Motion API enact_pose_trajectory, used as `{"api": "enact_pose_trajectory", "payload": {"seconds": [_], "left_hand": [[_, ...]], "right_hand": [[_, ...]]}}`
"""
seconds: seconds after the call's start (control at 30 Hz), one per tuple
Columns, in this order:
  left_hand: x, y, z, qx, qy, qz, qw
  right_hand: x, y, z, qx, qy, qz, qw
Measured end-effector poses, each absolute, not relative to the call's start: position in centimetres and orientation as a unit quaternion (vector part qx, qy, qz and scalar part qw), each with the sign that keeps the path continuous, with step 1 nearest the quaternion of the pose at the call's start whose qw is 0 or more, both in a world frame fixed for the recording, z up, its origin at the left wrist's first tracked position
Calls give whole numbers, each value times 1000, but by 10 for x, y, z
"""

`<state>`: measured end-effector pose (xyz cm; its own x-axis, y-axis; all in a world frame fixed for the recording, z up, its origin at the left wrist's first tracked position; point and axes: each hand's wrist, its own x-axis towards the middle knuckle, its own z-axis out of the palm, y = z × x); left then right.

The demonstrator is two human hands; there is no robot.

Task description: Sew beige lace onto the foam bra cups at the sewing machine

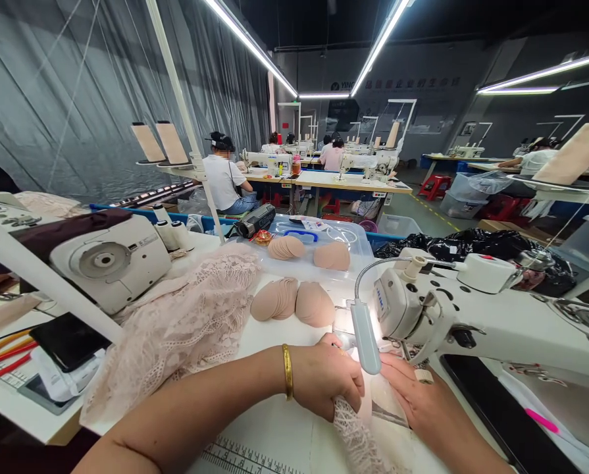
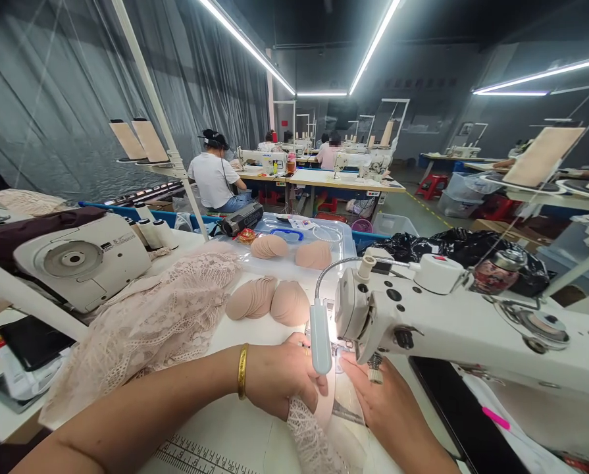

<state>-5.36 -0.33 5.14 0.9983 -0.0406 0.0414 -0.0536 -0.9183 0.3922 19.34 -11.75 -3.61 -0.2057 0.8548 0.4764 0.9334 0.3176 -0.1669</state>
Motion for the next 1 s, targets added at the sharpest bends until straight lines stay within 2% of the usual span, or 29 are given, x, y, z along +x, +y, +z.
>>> {"api": "enact_pose_trajectory", "payload": {"seconds": [0.2,0.57,0.67,0.8,1.0], "left_hand": [[-53,1,50,975,-16,-3,222],[-51,11,46,987,1,38,157],[-49,13,47,990,7,41,137],[-50,11,49,994,4,51,95],[-51,7,47,995,-30,74,54]], "right_hand": [[204,-116,-37,-564,-792,-86,216],[212,-118,-28,-502,-838,-105,186],[204,-121,-17,-457,-858,-107,208],[189,-127,2,-410,-875,-69,249],[173,-134,21,-353,-911,4,213]]}}
